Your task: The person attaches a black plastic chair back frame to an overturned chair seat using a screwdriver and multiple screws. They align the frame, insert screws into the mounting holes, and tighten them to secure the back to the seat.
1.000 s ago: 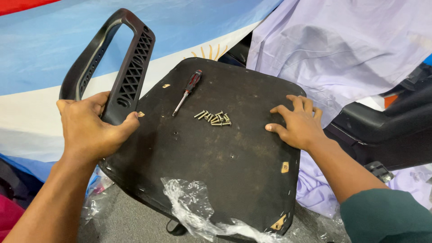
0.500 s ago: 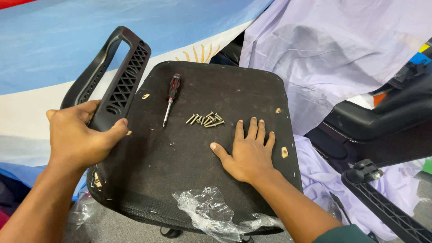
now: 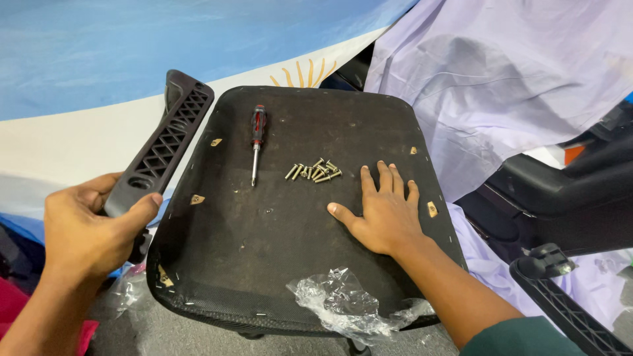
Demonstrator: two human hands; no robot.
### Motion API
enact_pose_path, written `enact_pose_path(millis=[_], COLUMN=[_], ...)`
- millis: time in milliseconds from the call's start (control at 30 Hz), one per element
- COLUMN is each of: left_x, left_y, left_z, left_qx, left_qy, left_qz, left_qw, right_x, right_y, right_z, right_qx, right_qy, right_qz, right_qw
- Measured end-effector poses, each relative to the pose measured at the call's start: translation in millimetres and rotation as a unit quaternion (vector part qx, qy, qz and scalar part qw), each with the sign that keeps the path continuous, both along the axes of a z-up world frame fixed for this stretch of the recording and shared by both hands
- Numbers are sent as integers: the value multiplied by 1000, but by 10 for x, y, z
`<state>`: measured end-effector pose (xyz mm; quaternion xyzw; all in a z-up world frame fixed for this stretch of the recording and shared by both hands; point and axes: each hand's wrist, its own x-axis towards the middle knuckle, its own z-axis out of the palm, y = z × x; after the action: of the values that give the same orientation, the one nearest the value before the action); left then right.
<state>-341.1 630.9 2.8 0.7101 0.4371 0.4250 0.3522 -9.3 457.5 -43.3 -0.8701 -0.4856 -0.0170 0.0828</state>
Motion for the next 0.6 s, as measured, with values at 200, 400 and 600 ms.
enact_pose_path(millis=[200, 400, 600], left_x=[-255, -416, -409], left_y=[-260, -507, -638], left_z=[-316, -550, -702], left_qx=[-43, -81, -134], left_qy=[-71, -170, -199], left_qz=[11, -30, -45], left_qw=[996, 982, 970], right_x=[39, 30, 26], right_y=[15, -1, 6], right_z=[-46, -63, -62], right_qx=[7, 23, 20], right_qy=[-12, -22, -16], right_qz=[6, 9, 8], right_qw=[1000, 999, 1000])
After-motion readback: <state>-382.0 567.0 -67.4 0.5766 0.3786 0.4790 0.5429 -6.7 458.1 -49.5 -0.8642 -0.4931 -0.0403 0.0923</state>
